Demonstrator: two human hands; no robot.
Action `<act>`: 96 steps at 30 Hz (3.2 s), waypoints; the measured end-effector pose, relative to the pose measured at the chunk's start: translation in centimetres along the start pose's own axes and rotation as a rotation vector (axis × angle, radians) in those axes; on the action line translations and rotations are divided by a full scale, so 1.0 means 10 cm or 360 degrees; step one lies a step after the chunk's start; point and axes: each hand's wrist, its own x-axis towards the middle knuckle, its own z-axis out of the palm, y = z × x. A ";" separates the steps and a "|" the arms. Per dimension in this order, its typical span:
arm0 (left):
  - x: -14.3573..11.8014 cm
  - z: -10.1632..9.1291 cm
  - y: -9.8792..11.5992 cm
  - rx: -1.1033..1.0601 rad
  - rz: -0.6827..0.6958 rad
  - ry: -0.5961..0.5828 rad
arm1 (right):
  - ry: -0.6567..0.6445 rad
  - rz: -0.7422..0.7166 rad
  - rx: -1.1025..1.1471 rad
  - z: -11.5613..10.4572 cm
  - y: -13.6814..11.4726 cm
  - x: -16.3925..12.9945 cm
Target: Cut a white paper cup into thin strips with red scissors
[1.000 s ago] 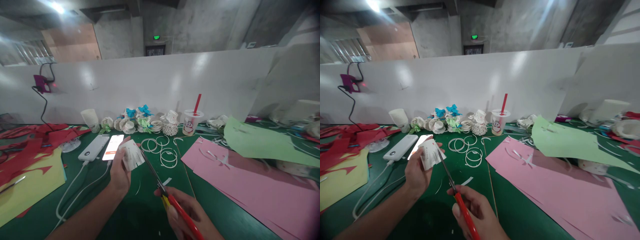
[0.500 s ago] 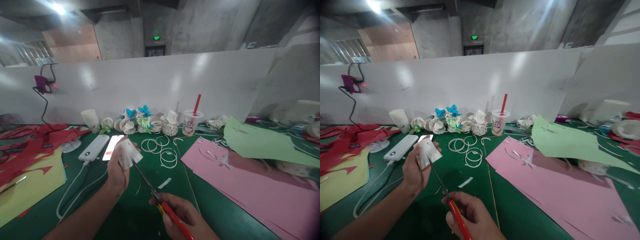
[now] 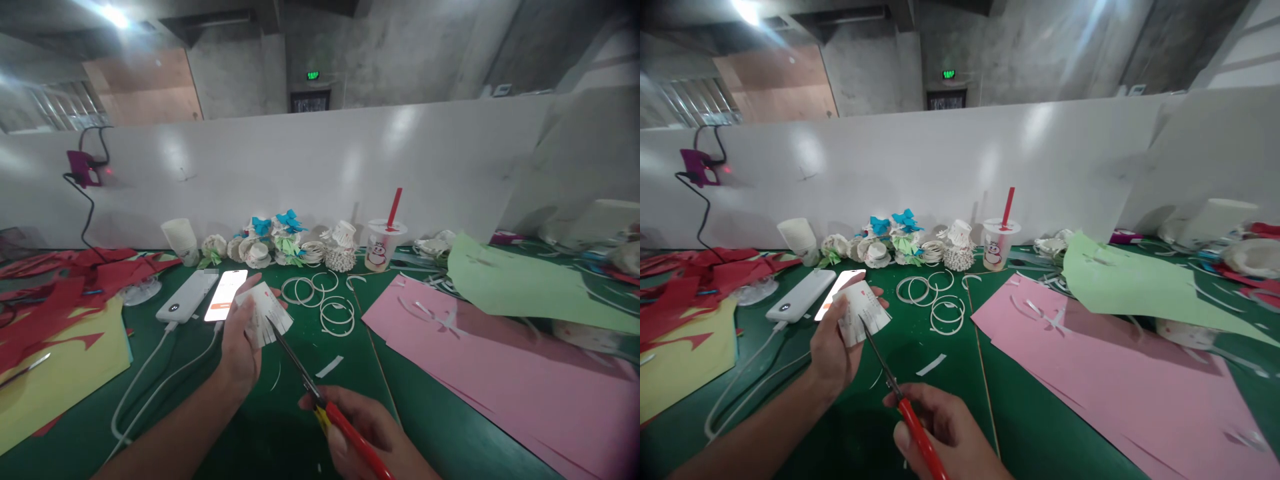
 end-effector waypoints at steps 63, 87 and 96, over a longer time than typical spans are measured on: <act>-0.14 0.10 -0.08 0.0052 -0.0080 0.0178 | 0.0197 -0.0074 -0.0077 0.09 -0.16 -0.07; 0.07 0.00 -0.02 0.0053 -0.0015 0.0281 | 0.0102 -0.0034 -0.0024 0.01 -0.05 -0.05; 0.02 0.04 -0.03 0.0013 -0.0082 0.0250 | 0.0097 -0.0026 0.0004 0.00 -0.04 -0.03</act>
